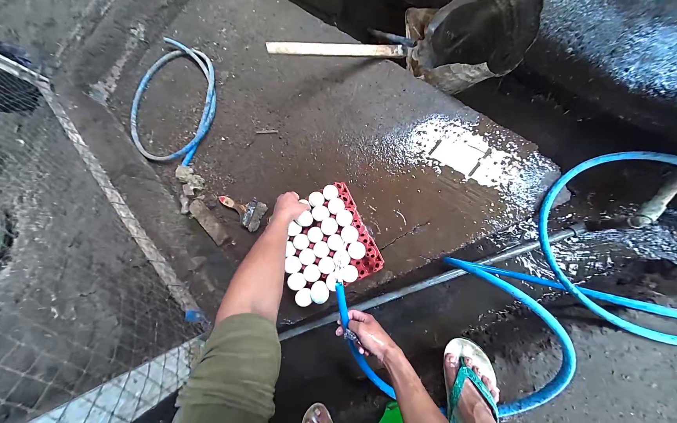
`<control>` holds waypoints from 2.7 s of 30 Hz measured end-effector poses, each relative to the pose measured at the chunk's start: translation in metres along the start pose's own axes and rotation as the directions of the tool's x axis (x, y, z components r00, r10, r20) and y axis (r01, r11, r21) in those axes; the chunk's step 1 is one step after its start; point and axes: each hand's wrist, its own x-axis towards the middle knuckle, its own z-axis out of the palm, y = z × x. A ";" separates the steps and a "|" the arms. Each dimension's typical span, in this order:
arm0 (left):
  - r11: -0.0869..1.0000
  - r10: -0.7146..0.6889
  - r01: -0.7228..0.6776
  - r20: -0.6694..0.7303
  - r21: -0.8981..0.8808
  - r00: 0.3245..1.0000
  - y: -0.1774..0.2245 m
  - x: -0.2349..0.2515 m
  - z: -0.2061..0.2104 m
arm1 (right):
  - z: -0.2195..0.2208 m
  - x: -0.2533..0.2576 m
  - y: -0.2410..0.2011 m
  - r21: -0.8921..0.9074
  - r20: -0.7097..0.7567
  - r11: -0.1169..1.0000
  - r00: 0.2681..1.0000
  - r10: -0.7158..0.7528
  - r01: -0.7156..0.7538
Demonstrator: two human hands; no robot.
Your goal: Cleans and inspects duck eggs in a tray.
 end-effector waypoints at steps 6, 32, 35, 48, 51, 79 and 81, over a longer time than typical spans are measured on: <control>0.986 -0.120 0.117 0.019 0.115 0.993 0.024 0.002 0.001 | -0.001 0.002 0.001 0.000 -0.005 1.000 1.000 -0.009 0.009; 0.032 -0.188 -0.198 -0.201 -0.980 0.961 -0.065 -0.163 0.079 | 0.008 0.001 -0.004 -0.169 0.010 0.986 1.000 0.009 -0.007; 0.140 -0.197 -0.131 -0.157 -0.982 0.968 -0.063 -0.156 0.074 | 0.010 -0.005 -0.004 -0.203 0.014 0.979 1.000 -0.001 0.004; 0.994 0.099 -0.100 0.010 0.038 0.995 -0.010 -0.027 -0.018 | 0.007 -0.002 -0.001 -0.184 0.049 0.983 0.999 -0.006 0.015; 0.989 0.054 -0.079 0.187 0.129 0.981 0.001 -0.009 -0.014 | 0.005 0.001 0.000 -0.160 0.072 0.987 0.997 0.003 0.009; 0.305 -0.131 0.154 0.119 -0.940 0.984 -0.028 -0.134 0.034 | 0.008 0.001 -0.005 -0.247 0.096 0.969 0.995 0.041 -0.016; 0.127 -0.003 0.162 0.163 -0.979 0.987 -0.036 -0.175 0.060 | 0.011 -0.004 -0.009 -0.301 0.107 0.954 0.993 0.045 -0.011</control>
